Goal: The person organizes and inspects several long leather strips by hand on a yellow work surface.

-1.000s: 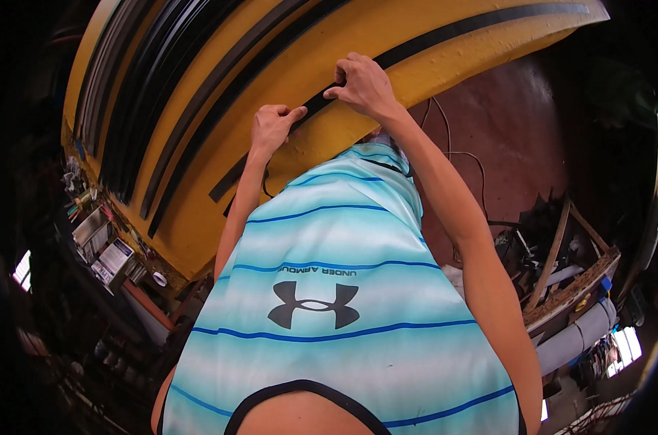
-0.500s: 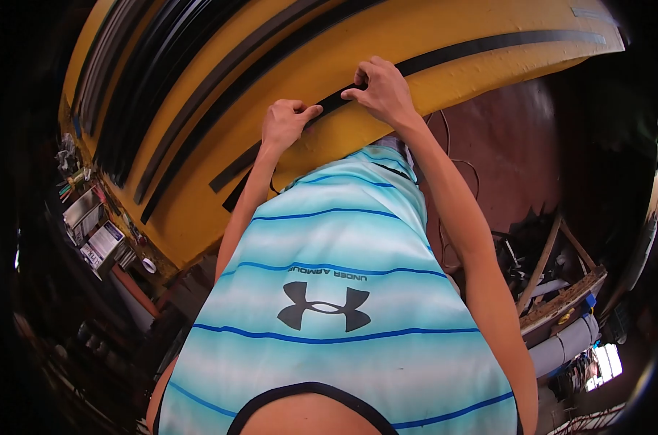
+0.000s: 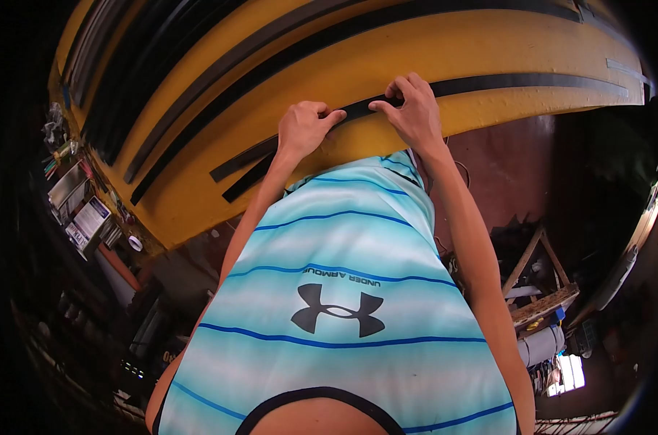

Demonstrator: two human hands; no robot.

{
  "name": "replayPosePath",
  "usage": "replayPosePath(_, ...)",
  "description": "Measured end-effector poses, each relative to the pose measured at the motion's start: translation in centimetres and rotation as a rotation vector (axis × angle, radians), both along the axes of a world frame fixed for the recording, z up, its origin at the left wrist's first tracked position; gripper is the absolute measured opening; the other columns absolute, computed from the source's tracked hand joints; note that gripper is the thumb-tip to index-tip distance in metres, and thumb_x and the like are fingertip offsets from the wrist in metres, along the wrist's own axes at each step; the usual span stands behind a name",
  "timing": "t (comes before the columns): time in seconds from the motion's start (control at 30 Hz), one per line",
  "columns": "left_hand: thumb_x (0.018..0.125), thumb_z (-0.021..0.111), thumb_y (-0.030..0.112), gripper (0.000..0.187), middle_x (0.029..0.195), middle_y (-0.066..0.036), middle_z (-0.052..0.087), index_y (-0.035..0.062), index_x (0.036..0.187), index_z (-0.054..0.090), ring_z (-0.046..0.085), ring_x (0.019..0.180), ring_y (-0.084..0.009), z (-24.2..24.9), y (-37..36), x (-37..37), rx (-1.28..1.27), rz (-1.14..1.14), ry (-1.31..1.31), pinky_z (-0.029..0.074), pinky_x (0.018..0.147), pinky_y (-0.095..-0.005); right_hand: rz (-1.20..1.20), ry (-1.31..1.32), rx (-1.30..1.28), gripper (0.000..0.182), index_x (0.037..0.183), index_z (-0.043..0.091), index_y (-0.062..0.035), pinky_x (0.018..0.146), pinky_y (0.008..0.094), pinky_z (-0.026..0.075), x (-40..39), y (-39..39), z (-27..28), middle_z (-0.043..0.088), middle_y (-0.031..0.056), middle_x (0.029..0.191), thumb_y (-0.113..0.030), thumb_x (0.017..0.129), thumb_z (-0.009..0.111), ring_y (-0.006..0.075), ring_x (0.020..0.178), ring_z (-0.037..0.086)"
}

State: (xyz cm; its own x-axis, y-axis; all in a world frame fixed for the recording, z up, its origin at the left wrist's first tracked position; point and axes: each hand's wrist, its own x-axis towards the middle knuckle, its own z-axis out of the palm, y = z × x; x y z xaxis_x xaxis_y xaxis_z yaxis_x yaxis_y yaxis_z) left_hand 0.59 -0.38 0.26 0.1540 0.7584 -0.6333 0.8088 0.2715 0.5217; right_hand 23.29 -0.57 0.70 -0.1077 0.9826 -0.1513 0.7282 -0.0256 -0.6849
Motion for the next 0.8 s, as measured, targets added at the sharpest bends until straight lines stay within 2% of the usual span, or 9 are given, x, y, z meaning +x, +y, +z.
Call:
replayPosePath(0.07, 0.089, 0.070, 0.045, 0.039, 0.075, -0.013, 0.072, 0.0079, 0.081, 0.079, 0.070, 0.074, -0.0333, 0.1, -0.3, 0.1, 0.006, 0.059, -0.048, 0.055, 0.069, -0.0438, -0.014, -0.013, 0.042, 0.036, 0.085, 0.063, -0.0041, 0.078, 0.0385, 0.046, -0.1, -0.3, 0.2, 0.056, 0.0078, 0.085, -0.031, 0.076, 0.086, 0.0264, 0.084, 0.056)
replayPosePath(0.3, 0.089, 0.069, 0.043, 0.039, 0.074, -0.014, 0.071, 0.0066, 0.078, 0.078, 0.070, 0.071, -0.0342, 0.7, 0.0, 0.1, -0.071, 0.082, -0.062, 0.054, 0.067, -0.0444, 0.002, -0.028, 0.037, 0.037, 0.086, 0.064, -0.0048, 0.078, 0.0381, 0.046, 0.0, -0.3, 0.0, 0.056, 0.0071, 0.085, -0.033, 0.076, 0.086, 0.0254, 0.083, 0.055)
replayPosePath(0.37, 0.093, 0.065, 0.045, 0.039, 0.064, -0.004, 0.072, 0.0103, 0.086, 0.079, 0.069, 0.066, -0.0202, 0.6, -0.1, 0.1, -0.065, 0.021, -0.002, 0.053, 0.069, -0.0370, 0.000, -0.030, 0.034, 0.037, 0.086, 0.064, -0.0051, 0.077, 0.0377, 0.046, 0.0, -0.3, 0.1, 0.056, 0.0068, 0.085, -0.032, 0.076, 0.086, 0.0251, 0.083, 0.055)
replayPosePath(0.8, 0.091, 0.069, 0.044, 0.036, 0.066, -0.005, 0.072, 0.0094, 0.089, 0.079, 0.069, 0.062, -0.0192, -0.4, -0.6, -0.3, 0.078, 0.028, -0.003, 0.053, 0.065, -0.0348, 0.003, -0.036, 0.111, 0.035, 0.085, 0.063, -0.0067, 0.078, 0.0388, 0.046, -0.5, -0.5, -0.7, 0.056, 0.0076, 0.086, -0.031, 0.075, 0.086, 0.0270, 0.086, 0.056)
